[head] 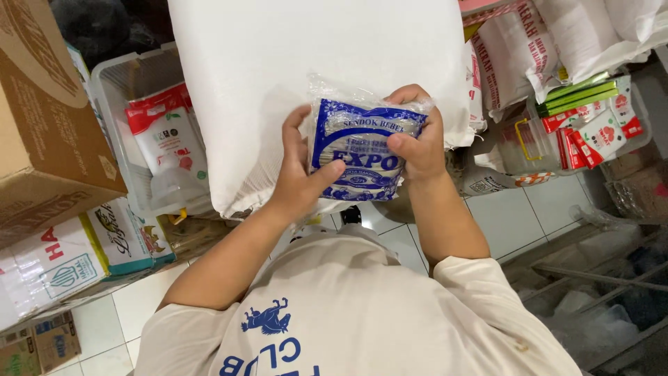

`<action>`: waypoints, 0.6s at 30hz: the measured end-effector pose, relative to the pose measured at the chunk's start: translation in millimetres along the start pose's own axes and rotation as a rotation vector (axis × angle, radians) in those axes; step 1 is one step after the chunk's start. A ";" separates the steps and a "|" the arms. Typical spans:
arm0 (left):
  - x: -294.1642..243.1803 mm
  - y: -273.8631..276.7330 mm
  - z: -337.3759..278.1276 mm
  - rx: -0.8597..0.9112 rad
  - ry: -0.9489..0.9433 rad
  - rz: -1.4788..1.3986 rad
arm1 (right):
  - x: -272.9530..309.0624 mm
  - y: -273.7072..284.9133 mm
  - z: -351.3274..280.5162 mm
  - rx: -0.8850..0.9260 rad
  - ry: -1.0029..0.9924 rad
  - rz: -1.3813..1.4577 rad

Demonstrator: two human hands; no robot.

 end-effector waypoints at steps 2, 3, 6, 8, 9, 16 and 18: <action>-24.8 -0.1 9.5 0.037 0.033 0.055 | 4.7 0.2 -5.0 -0.002 -0.038 -0.084; -34.5 -2.0 12.7 0.057 0.051 0.082 | 6.0 1.4 -8.3 -0.006 -0.058 -0.126; -44.0 -13.2 14.2 0.147 0.040 0.158 | 9.5 6.9 -15.1 -0.004 -0.054 -0.118; -33.8 -15.4 15.7 0.185 0.016 0.263 | 14.4 15.0 -20.0 -0.034 -0.036 -0.179; -24.3 -16.7 16.8 0.204 0.004 0.315 | 17.7 19.6 -22.4 -0.050 -0.027 -0.211; 58.3 -24.5 24.2 -0.063 0.039 0.104 | 57.5 -6.1 -55.5 -0.053 0.558 -1.480; 75.9 -42.7 28.3 -0.060 -0.011 0.078 | 40.0 -30.3 -73.9 0.216 0.541 -1.587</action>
Point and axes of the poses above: each hand's wrist, its own z-axis towards the middle knuckle, its own y-axis out of the back of the hand, x = y × z, the point moved 4 cm from there along z, towards the middle knuckle, and after that the axes turned 1 degree about x, right-handed, at the moved point
